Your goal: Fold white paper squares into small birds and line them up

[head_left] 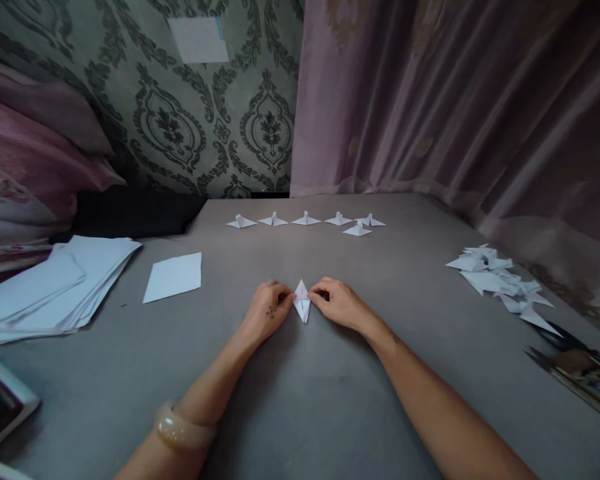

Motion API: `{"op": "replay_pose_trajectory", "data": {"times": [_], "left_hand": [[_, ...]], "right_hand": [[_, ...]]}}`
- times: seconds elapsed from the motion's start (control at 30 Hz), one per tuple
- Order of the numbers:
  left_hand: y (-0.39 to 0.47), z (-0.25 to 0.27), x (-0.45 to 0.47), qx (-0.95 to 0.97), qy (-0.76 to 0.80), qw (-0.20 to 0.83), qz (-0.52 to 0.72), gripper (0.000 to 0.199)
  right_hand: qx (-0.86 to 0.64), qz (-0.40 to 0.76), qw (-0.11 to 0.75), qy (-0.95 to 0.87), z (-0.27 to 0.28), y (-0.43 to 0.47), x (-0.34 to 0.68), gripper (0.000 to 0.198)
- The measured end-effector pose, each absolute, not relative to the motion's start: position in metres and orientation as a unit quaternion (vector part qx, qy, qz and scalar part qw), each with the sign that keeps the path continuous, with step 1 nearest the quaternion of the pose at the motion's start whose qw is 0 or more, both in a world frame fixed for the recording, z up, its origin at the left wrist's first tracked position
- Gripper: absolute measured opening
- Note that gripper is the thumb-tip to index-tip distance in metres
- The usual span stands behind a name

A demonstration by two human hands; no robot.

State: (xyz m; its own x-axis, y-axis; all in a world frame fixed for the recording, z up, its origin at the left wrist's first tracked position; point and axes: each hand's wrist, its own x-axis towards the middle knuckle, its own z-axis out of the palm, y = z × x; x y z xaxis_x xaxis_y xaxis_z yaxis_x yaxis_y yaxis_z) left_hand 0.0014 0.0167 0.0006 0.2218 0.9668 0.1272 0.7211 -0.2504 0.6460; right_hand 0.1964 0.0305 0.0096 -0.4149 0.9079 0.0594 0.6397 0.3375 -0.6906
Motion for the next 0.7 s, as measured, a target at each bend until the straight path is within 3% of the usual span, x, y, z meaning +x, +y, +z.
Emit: {"op": "replay_pose_trajectory", "data": {"times": [0.4,0.7], "left_hand": [[0.018,-0.001,0.003,0.739,0.569,0.230,0.278,0.020],[0.020,-0.011,0.001,0.761,0.571,0.193,0.240,0.024]], "right_hand": [[-0.543,0.225,0.196,-0.785,0.010,0.024,0.186,0.020],[-0.563,0.145,0.129,-0.804,0.012,0.020,0.181,0.023]]}}
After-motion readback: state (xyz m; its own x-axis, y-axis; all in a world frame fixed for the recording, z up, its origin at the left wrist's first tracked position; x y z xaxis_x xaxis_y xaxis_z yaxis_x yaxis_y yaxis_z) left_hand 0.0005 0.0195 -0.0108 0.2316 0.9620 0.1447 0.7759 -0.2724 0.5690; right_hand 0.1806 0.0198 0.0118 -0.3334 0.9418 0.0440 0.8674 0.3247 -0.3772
